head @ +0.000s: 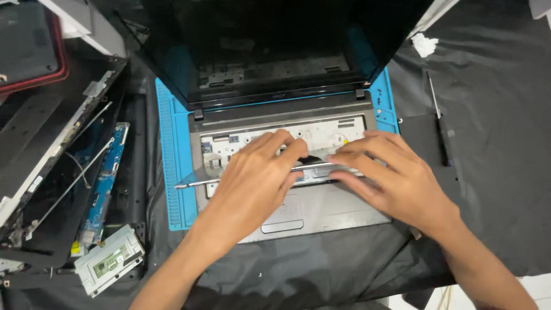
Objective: The recorder is repairing a laptop, including reattaching the keyboard and adjusting cables within the screen housing.
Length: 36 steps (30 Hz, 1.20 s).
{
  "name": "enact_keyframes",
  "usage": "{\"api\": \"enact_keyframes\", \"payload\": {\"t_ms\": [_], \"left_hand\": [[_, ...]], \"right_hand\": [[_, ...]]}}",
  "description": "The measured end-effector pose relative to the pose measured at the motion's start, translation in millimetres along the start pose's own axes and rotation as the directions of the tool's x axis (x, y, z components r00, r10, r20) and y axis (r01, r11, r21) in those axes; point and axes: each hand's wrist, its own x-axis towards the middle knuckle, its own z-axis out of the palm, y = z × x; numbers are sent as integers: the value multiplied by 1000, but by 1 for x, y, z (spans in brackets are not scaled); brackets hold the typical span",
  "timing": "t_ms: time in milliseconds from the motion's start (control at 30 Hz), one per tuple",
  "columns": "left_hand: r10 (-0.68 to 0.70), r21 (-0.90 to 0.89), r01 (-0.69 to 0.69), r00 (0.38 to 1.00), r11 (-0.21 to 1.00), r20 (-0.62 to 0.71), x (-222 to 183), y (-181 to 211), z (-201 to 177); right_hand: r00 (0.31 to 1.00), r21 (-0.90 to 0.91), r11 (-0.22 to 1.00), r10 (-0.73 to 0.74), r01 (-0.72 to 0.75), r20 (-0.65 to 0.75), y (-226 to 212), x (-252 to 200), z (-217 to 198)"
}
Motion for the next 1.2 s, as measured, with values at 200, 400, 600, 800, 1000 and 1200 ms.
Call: {"api": "enact_keyframes", "payload": {"t_ms": [200, 400, 600, 800, 1000, 1200], "left_hand": [[-166, 15, 166, 986, 986, 18, -15, -7, -17], [-87, 13, 90, 987, 996, -134, -25, -11, -1], [-60, -47, 53, 983, 998, -174, -20, -15, 6], [-71, -74, 60, 984, 995, -163, -14, -17, 4], [-63, -114, 44, 983, 992, -172, -12, -20, 3], [-83, -152, 58, 983, 987, -163, -9, -25, 0]], "right_hand": [[993, 27, 999, 39, -42, 112, 7, 9, -6], [998, 24, 1000, -20, 18, 64, -13, 28, 11], [1000, 85, 996, -2, 2, -2, -15, 35, 26], [999, 67, 997, 34, -33, -14, -10, 30, 35], [999, 123, 992, 6, -2, -32, -7, 34, 35], [1000, 165, 986, -16, 20, -21, 0, 35, 38]]}}
